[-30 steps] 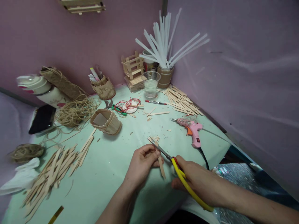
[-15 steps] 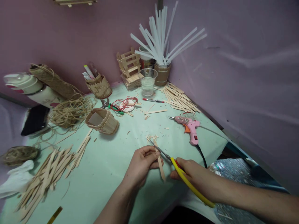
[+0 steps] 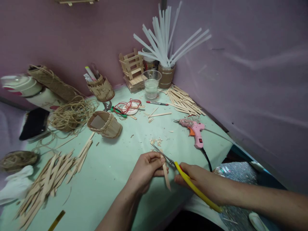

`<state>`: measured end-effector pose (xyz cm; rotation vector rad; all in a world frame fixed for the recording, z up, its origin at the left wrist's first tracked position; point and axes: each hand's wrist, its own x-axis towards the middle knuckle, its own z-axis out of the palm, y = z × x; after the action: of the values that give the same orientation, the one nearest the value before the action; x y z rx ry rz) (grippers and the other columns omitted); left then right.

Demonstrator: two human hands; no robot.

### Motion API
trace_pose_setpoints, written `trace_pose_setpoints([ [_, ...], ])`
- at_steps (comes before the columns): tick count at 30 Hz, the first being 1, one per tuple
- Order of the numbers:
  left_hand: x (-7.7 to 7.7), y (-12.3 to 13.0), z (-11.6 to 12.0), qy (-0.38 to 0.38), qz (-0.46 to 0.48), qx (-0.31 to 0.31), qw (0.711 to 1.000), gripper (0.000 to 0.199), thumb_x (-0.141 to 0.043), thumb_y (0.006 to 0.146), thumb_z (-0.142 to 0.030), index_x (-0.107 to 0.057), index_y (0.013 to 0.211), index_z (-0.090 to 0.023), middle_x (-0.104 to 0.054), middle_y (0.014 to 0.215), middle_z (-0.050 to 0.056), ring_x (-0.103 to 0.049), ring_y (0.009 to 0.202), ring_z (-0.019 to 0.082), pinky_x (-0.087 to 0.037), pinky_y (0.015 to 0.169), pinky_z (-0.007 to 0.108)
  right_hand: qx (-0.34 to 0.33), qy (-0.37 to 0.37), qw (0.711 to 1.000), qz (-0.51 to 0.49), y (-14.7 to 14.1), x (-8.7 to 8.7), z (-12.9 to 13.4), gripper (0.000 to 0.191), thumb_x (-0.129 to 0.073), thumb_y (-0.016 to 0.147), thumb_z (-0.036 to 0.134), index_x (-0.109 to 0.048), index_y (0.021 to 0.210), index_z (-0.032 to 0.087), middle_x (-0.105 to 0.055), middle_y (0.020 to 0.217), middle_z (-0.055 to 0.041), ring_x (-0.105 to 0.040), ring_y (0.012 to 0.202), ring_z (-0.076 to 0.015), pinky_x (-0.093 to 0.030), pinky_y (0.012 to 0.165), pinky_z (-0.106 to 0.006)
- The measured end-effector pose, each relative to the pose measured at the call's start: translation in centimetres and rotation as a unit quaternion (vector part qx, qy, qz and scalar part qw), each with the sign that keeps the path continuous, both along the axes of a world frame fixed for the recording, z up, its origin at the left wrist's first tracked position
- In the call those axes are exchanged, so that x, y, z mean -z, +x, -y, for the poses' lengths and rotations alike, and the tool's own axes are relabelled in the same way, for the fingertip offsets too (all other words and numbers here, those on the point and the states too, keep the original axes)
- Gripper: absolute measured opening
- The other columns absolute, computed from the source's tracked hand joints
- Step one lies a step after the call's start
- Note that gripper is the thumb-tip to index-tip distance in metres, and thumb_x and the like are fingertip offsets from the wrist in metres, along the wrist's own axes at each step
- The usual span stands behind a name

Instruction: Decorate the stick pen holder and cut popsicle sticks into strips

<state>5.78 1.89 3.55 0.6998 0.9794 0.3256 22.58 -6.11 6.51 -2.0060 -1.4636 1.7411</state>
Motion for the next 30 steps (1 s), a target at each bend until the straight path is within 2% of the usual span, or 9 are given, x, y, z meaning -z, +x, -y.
trace_pose_setpoints([
  [6,0.5,0.0,-0.2,-0.023,-0.002,-0.014,1.000,0.029,-0.079,0.061,-0.032,-0.060,0.070,-0.011,-0.061,0.061,0.002,-0.059,0.056,0.011,-0.053,0.060,0.025,0.011,0.006,1.000,-0.014,-0.1,1.0,-0.5,0.031,-0.049,0.084,0.048,-0.051,0.075,0.018,-0.057,0.071,-0.0004,-0.048,0.063,-0.0144,-0.035,0.056,-0.025],
  [12,0.7,0.0,-0.2,-0.026,-0.001,-0.019,0.999,0.026,-0.078,0.063,-0.030,-0.061,0.071,-0.011,-0.059,0.060,0.001,-0.058,0.055,0.010,-0.051,0.059,0.023,0.017,-0.001,0.998,-0.060,0.0,1.4,-0.6,0.032,-0.050,0.084,0.047,-0.046,0.069,0.019,-0.044,0.059,0.0041,-0.039,0.056,-0.0113,-0.032,0.053,-0.024],
  [16,0.7,0.0,-0.2,-0.025,-0.001,-0.017,1.000,0.028,-0.078,0.064,-0.031,-0.061,0.073,-0.012,-0.060,0.062,0.002,-0.060,0.057,0.010,-0.052,0.061,0.023,0.028,0.004,0.998,-0.047,0.2,1.1,-0.7,0.031,-0.053,0.081,0.047,-0.047,0.071,0.018,-0.048,0.063,0.0027,-0.041,0.058,-0.0116,-0.034,0.053,-0.024],
  [18,0.6,0.0,-0.1,-0.020,0.001,-0.016,1.000,0.029,-0.078,0.065,-0.033,-0.060,0.074,-0.012,-0.059,0.062,0.001,-0.060,0.058,0.010,-0.052,0.061,0.023,0.033,0.014,0.998,-0.056,0.5,0.6,-1.0,0.033,-0.052,0.081,0.047,-0.043,0.066,0.019,-0.043,0.059,0.0038,-0.038,0.055,-0.0104,-0.032,0.051,-0.023],
  [21,0.3,0.0,-0.2,-0.003,-0.001,-0.033,0.999,0.031,-0.079,0.063,-0.033,-0.060,0.075,-0.012,-0.059,0.066,0.001,-0.062,0.061,0.011,-0.052,0.064,0.024,0.097,0.075,0.986,-0.114,0.7,-0.2,-1.7,0.040,-0.051,0.081,0.054,-0.037,0.063,0.022,-0.036,0.051,0.0064,-0.031,0.047,-0.0084,-0.026,0.043,-0.022],
  [23,0.1,0.0,-0.3,0.015,-0.001,-0.055,0.998,0.033,-0.081,0.061,-0.033,-0.060,0.076,-0.012,-0.060,0.069,0.001,-0.063,0.064,0.012,-0.053,0.066,0.026,0.187,0.151,0.952,-0.187,0.4,-0.7,-2.6,0.045,-0.046,0.083,0.063,-0.036,0.065,0.023,-0.033,0.050,0.0079,-0.028,0.043,-0.0075,-0.023,0.039,-0.022],
  [26,0.1,-0.1,-0.7,0.047,-0.005,-0.090,0.995,0.036,-0.082,0.057,-0.033,-0.061,0.077,-0.012,-0.062,0.071,0.002,-0.064,0.067,0.014,-0.053,0.069,0.029,0.316,0.272,0.851,-0.318,-0.7,-1.3,-4.8,0.051,-0.043,0.080,0.072,-0.034,0.069,0.024,-0.025,0.052,0.0104,-0.019,0.039,-0.0058,-0.018,0.036,-0.020],
  [28,0.2,-0.2,-0.9,0.066,-0.012,-0.114,0.991,0.037,-0.083,0.056,-0.032,-0.062,0.079,-0.012,-0.064,0.074,0.003,-0.064,0.069,0.015,-0.053,0.071,0.030,0.351,0.344,0.784,-0.379,-1.8,-1.6,-6.9,0.052,-0.047,0.076,0.075,-0.032,0.069,0.025,-0.021,0.053,0.0113,-0.013,0.039,-0.0051,-0.015,0.035,-0.019],
  [30,0.4,-0.4,-1.2,0.081,-0.016,-0.132,0.988,0.038,-0.083,0.055,-0.031,-0.063,0.081,-0.012,-0.065,0.076,0.004,-0.065,0.071,0.015,-0.052,0.072,0.029,0.359,0.392,0.751,-0.391,-2.9,-1.6,-8.9,0.052,-0.046,0.075,0.076,-0.033,0.071,0.026,-0.020,0.054,0.0110,-0.012,0.039,-0.0056,-0.014,0.035,-0.019],
])
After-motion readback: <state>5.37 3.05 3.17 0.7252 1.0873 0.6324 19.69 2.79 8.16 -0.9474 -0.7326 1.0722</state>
